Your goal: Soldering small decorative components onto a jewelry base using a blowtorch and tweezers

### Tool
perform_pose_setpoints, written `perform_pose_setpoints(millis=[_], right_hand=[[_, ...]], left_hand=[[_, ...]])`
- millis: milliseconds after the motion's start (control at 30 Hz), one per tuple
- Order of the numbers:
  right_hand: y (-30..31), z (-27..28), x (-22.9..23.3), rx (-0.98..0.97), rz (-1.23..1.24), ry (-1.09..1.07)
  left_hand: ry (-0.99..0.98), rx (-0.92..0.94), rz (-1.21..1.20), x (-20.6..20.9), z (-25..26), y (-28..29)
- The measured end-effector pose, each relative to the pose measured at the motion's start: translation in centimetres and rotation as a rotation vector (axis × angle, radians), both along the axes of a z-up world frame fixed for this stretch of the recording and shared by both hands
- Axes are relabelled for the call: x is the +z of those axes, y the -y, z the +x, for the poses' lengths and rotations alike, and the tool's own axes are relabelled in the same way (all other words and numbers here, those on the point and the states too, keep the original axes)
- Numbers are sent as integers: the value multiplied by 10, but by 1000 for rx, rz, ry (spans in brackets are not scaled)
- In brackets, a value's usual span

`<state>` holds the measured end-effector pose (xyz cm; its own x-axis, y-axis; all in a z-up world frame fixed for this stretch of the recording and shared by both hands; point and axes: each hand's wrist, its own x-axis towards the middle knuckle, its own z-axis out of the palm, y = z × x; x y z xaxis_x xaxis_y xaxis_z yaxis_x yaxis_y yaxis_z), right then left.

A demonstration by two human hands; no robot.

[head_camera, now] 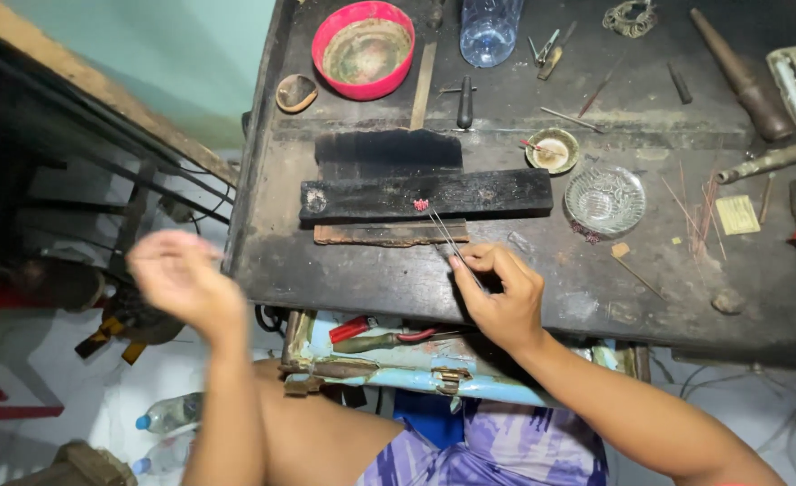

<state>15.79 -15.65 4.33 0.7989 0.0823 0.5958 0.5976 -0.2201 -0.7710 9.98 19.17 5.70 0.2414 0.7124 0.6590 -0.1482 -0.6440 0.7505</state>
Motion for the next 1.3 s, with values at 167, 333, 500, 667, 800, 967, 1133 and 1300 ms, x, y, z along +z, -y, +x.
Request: perform_pose_setpoints(millis=[167,333,500,667,800,967,1133,1300], right_hand=[[-3,-11,5,3,-13,174],[-6,-14,23,7,3,240],[-4,-12,11,54,-50,226],[-7,-23,3,223,-36,29],[-10,-19,3,262,-31,14],[-12,-20,-1,272,-52,45],[-12,-20,-2,290,-62,38],[-11,-19,0,298,-51,41]], left_hand=[[-419,-825,183,24,-6,178],[-422,-888,43,19,12,209],[-310,-854,175,46,39,177],[-292,-563,585,29,60,111],[-359,-427,732,31,58,114],[-332,-408,773,26,65,119],[-381,-444,776,22,66,123],[-388,-464,765,23,68,127]])
